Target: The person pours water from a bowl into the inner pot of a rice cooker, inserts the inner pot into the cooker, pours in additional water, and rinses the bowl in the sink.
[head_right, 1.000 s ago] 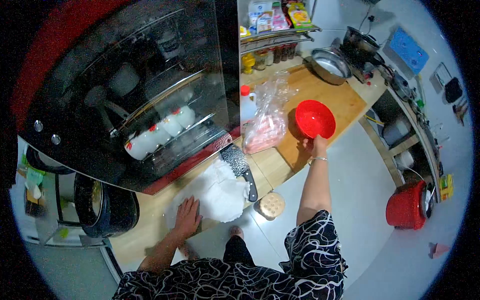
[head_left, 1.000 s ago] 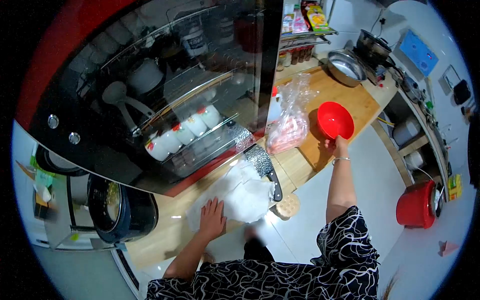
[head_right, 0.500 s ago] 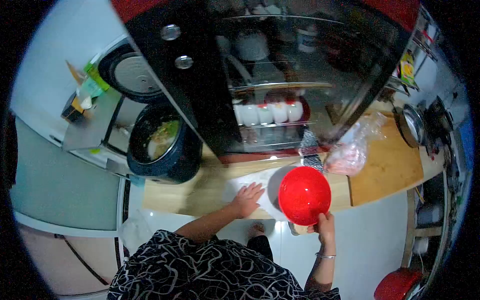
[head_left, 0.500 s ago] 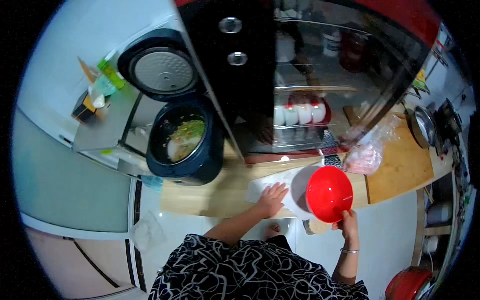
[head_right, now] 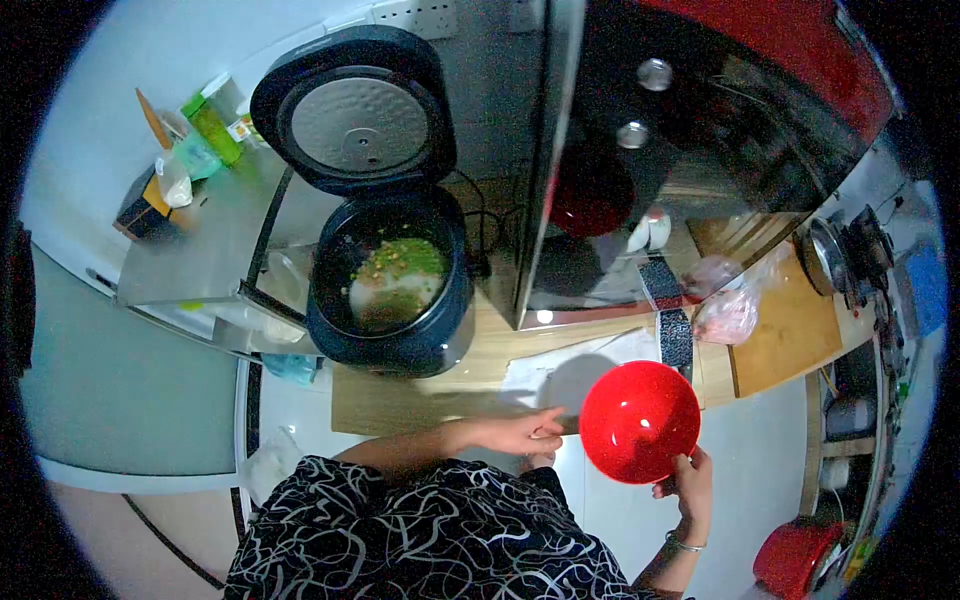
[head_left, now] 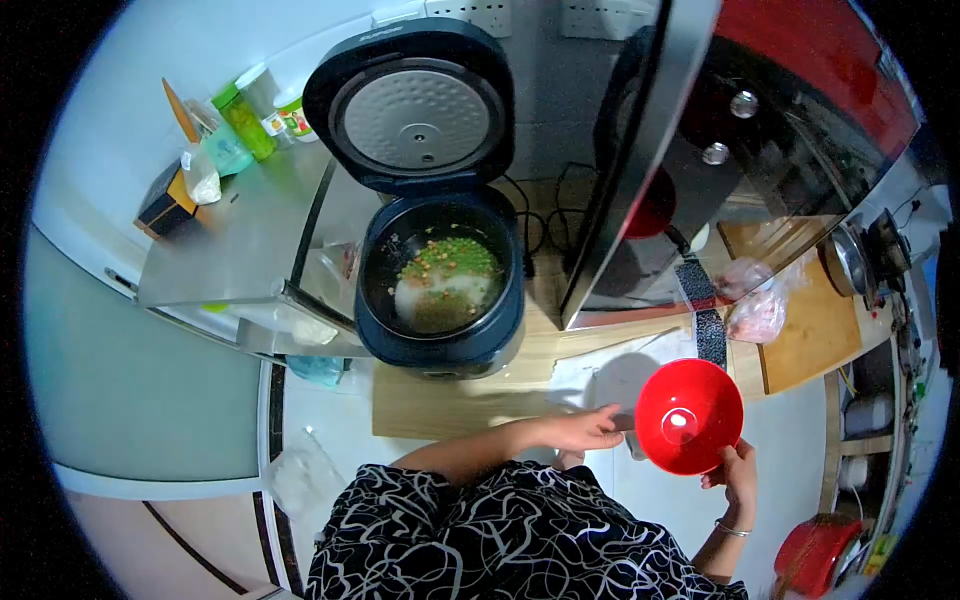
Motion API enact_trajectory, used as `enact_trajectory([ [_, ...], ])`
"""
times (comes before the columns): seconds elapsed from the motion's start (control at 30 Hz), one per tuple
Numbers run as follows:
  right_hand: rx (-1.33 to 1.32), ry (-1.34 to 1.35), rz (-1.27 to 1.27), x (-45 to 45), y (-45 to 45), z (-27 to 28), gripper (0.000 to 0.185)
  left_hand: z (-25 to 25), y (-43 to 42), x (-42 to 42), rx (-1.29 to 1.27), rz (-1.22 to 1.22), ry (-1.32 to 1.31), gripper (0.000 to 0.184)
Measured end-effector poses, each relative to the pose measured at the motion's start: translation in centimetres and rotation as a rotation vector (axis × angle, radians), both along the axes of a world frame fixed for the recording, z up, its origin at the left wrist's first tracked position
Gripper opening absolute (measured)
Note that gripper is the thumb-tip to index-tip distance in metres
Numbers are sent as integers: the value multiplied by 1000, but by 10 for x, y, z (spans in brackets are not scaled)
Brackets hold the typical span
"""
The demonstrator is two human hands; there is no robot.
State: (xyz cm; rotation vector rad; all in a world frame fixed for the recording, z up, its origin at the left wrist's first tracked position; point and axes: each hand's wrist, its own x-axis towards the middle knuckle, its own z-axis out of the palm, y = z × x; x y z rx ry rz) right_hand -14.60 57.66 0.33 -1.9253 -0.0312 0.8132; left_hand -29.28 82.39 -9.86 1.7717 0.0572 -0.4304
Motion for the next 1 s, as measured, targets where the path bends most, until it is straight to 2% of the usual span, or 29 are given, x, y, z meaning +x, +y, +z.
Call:
enact_trajectory([
  [0.07,-28,22,-7,-28,23,23,26,29,14,-25,-545,-12,99,63],
  [0.13,95,52,46,-53,44,35,26,46,27,-49,-512,-18,186,62],
  [0.23,114,-9,134,-92,88,56,28,78,48,-87,-587,289,33,51],
  [0.27,131,-37,198,-102,97,60,31,78,56,-97,-592,276,35,51],
  [0.3,135,-92,269,-107,100,54,47,81,64,-107,-582,311,41,48],
  [0.33,131,-94,258,-115,106,52,47,86,73,-116,-572,345,47,45],
  [0.4,328,-84,262,-128,123,53,60,93,87,-133,-621,376,16,43],
  [0.43,407,9,260,-132,127,46,71,91,93,-140,-631,402,-27,42],
  [0.47,404,3,254,-136,134,34,71,91,99,-146,-642,430,-72,40],
  [0.53,728,151,149,-148,155,26,66,101,112,-156,-679,439,-73,38],
  [0.57,689,216,197,-151,162,32,80,104,117,-159,-690,487,-87,37],
  [0.6,685,215,192,-152,168,33,80,104,122,-162,-700,538,-99,36],
  [0.67,743,228,117,-150,180,34,66,101,130,-163,-760,522,-101,35],
  [0.7,775,169,158,-155,201,51,61,104,133,-163,-762,528,-131,33],
  [0.8,768,96,108,-149,227,66,58,111,147,-159,-768,520,-125,34],
  [0.87,745,116,96,-146,239,77,58,105,157,-157,-754,555,-260,42],
  [0.93,727,138,87,-142,249,82,59,110,170,-158,-658,624,-320,35],
  [1.0,677,41,159,-136,257,84,67,108,185,-159,330,599,-576,29],
])
